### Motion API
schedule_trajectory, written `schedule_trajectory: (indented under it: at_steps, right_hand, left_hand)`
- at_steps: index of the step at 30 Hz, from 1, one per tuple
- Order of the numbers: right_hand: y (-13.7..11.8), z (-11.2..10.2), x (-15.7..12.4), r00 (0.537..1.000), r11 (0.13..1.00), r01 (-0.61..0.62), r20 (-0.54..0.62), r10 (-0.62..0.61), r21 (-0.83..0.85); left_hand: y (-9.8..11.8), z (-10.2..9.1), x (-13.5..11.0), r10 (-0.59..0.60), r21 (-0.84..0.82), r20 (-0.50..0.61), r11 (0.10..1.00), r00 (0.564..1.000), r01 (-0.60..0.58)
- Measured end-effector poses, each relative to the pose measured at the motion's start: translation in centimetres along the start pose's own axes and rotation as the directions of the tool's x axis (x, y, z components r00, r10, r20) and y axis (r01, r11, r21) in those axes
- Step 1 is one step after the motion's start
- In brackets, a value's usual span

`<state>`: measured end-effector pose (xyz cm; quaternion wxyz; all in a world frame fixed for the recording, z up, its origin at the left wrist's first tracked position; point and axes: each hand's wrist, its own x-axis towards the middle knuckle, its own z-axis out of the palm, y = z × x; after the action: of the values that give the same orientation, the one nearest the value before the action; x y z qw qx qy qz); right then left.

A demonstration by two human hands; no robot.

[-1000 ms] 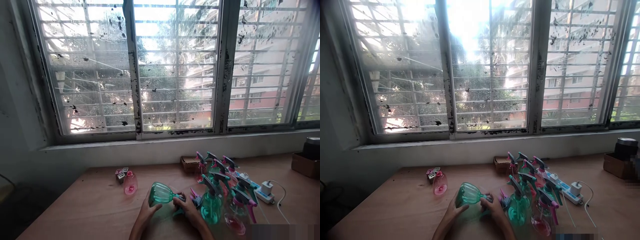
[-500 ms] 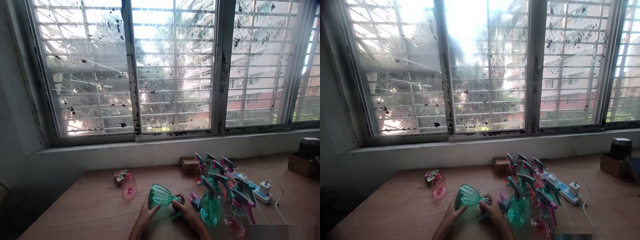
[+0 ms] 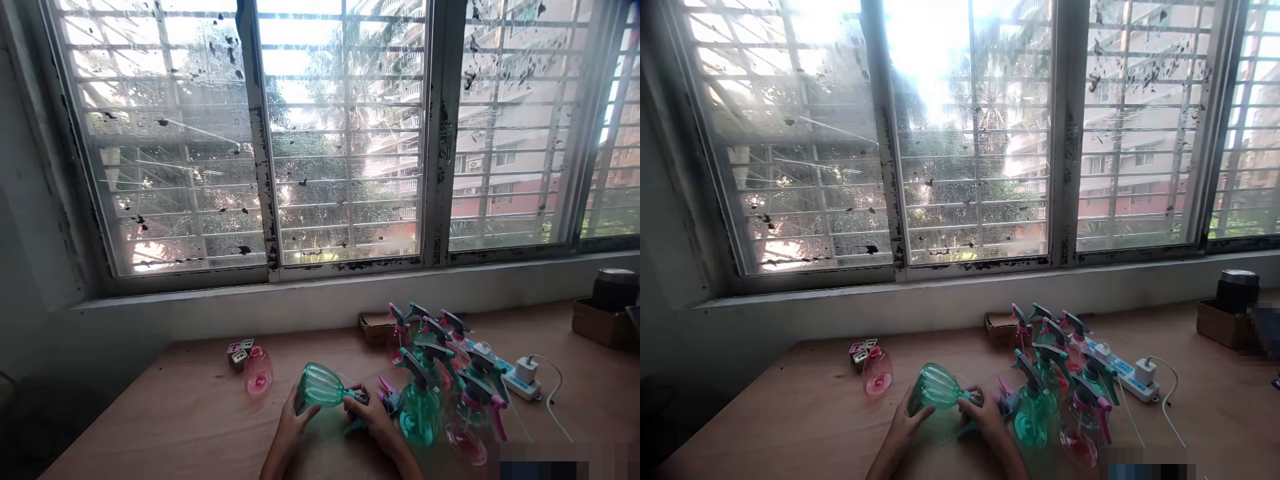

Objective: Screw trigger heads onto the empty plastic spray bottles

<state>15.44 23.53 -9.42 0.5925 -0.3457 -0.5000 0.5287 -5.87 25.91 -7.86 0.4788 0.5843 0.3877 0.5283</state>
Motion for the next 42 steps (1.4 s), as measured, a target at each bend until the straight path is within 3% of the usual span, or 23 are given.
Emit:
schedule_trajectory:
  at_steps: [13,23,30,39,42]
  right_hand:
    - [-0.5,-0.4,-0.6,1.000,0.994,-0.001,0.024,0.004,-0.105]
    - [-1.9,-1.0,-1.3,0.999,0.989,-0.051,0.003,0.052,-0.136]
    - [-2.1,-1.0,-1.4,0.998,0.990,-0.046,0.023,0.050,-0.135]
    - [-1.7,-1.2,-1.0,0.998,0.996,-0.056,-0.023,0.054,-0.074]
    - [-1.8,-1.0,-1.1,0.998,0.994,-0.062,-0.005,0.062,-0.085]
  left_hand:
    - [1.3,1.2,-0.6,-0.014,0.083,-0.158,0.996,0.987,0.028]
    - [0.8,1.5,-0.6,-0.047,0.030,-0.042,0.998,0.998,0.048]
    - [0.8,1.6,-0.6,-0.009,0.080,-0.092,0.997,0.996,0.016]
    - [1.1,1.7,-0.9,-0.026,0.035,-0.004,0.999,1.000,0.026]
    - [1.1,1.7,-0.9,-0.023,0.034,-0.025,0.999,0.999,0.024]
